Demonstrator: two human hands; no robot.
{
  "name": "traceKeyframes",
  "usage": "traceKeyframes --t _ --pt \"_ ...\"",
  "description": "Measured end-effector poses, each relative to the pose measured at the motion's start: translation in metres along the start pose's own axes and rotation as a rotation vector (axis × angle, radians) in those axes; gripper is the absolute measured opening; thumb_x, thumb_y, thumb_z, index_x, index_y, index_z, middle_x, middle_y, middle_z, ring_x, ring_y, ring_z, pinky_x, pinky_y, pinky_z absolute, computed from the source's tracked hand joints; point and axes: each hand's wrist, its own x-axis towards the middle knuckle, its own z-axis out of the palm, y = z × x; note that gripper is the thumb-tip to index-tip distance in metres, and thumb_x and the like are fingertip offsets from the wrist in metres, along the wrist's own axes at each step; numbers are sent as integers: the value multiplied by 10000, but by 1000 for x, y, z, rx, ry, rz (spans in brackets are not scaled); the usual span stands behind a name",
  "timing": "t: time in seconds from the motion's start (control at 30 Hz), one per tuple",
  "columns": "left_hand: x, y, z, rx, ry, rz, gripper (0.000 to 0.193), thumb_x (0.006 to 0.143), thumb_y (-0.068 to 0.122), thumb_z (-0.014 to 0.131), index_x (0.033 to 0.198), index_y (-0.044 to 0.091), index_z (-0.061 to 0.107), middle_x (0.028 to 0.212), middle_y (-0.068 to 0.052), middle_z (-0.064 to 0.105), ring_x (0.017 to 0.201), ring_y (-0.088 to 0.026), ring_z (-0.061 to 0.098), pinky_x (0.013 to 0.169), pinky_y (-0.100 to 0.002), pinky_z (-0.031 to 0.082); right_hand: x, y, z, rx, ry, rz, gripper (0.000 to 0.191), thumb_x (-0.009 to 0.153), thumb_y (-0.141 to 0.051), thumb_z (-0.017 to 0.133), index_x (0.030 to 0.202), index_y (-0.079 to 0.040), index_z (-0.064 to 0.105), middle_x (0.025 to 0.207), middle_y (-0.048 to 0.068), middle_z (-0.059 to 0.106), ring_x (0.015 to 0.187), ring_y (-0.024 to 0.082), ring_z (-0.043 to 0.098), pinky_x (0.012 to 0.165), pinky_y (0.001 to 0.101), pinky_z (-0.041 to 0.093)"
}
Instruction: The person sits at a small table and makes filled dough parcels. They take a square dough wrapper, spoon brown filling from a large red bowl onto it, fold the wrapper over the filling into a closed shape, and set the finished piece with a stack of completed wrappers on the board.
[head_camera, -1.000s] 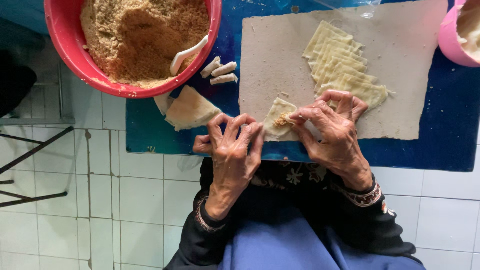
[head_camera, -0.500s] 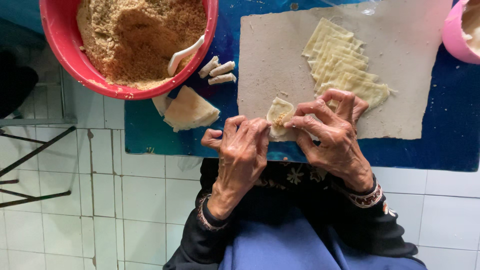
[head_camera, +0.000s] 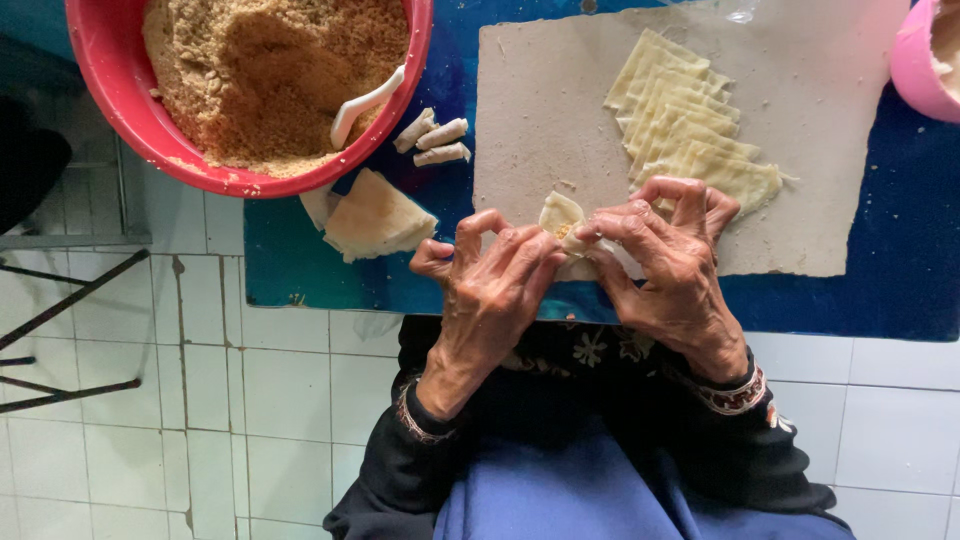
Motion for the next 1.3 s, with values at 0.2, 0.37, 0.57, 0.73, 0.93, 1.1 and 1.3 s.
traceKeyframes --t 0.2,0.37,0.57,0.73,0.93,1.1,1.3 --pt "3 -4 -12 -60 -53 75 238 910 189 795 1119 231 689 1107 106 659 1125 -157 559 928 -495 234 1 -2 -2 -28 -15 -47 332 819 -67 806 1111 -218 760 1098 -55 707 1154 266 528 1052 461 271" --pt "4 -9 -13 -135 -73 11 196 910 161 775 1073 189 670 1023 99 649 1115 -157 581 942 -495 235 2 -4 -3 -13 -44 -43 416 735 -38 756 1116 -206 760 1112 -49 701 1151 276 512 1047 479 264" --pt "3 -16 -4 -167 -24 9 156 936 147 769 1046 186 666 1012 93 664 1102 -171 580 949 -480 248 2 -2 2 -53 -36 -53 397 751 -28 762 1105 -209 762 1120 -50 709 1148 274 531 1049 484 271" --pt "5 -18 -1 -257 -65 -15 173 979 173 777 1104 193 660 1136 72 654 1161 -206 550 974 -395 347 1 0 5 -48 -16 -42 329 815 -52 787 1111 -189 743 1130 -43 706 1155 277 551 1043 479 285" --pt "7 -15 -13 -116 -80 89 200 866 216 801 1034 212 691 1113 83 642 1110 -190 568 899 -533 247 -1 1 5 -48 -15 -58 317 834 -59 793 1115 -191 726 1128 -40 709 1170 277 544 1036 480 278" --pt "8 -20 -18 -61 -89 158 168 908 164 780 1055 207 711 1120 110 658 1149 -181 568 918 -471 286 2 -3 0 -99 -59 -119 410 777 -54 776 1157 -202 734 1142 -29 693 1198 294 525 1012 497 267" --pt "5 -23 -11 -83 -65 112 115 961 171 759 1063 165 708 1114 68 664 1168 -187 565 927 -451 312 14 -8 -10 -141 -154 -185 401 781 -100 783 1165 -201 732 1120 -33 667 1156 275 535 994 506 298"
